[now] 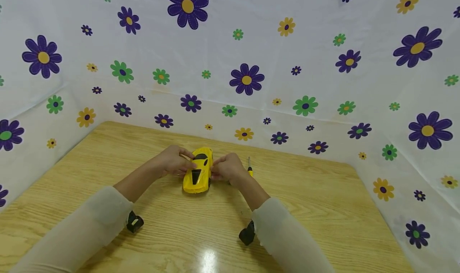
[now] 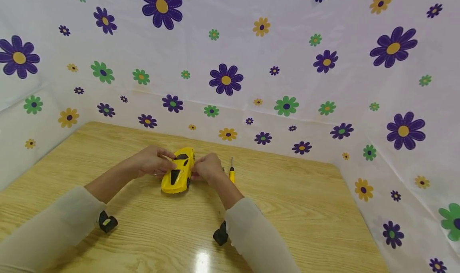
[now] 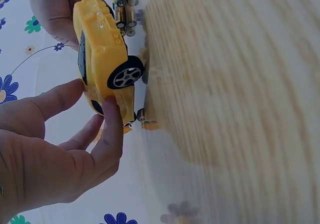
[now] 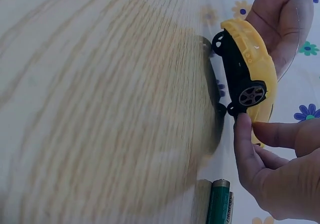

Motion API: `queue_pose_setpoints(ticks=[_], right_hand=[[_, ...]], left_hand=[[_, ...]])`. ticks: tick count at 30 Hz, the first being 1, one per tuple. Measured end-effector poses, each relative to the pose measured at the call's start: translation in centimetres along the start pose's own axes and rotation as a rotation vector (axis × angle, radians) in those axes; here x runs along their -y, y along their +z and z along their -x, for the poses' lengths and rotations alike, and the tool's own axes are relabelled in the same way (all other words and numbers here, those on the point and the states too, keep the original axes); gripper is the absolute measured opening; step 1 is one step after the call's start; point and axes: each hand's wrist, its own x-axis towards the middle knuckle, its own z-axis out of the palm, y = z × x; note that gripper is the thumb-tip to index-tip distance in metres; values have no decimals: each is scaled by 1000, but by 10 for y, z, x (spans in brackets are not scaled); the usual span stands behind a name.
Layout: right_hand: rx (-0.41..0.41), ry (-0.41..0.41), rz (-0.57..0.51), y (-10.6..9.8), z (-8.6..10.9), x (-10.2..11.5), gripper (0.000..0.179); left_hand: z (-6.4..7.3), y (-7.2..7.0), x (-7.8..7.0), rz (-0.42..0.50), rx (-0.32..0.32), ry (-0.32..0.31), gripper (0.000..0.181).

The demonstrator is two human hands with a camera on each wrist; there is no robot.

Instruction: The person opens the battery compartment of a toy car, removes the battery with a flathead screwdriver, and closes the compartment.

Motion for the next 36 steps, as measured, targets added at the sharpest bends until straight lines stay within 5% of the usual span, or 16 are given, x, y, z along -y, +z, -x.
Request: queue_pose_setpoints(ticks=[15,25,36], right_hand=[[-15,28,-16,5,-4,-3,14],[-19,30,-7,6,-5,-4,22],[-6,48,-48,3,-6,-7,23]], left_hand=[[-1,8,-2,-71,-72,1,50],[-2,1,1,-69,10,-11,52],[-1,3,0,-79,8,-23,53]])
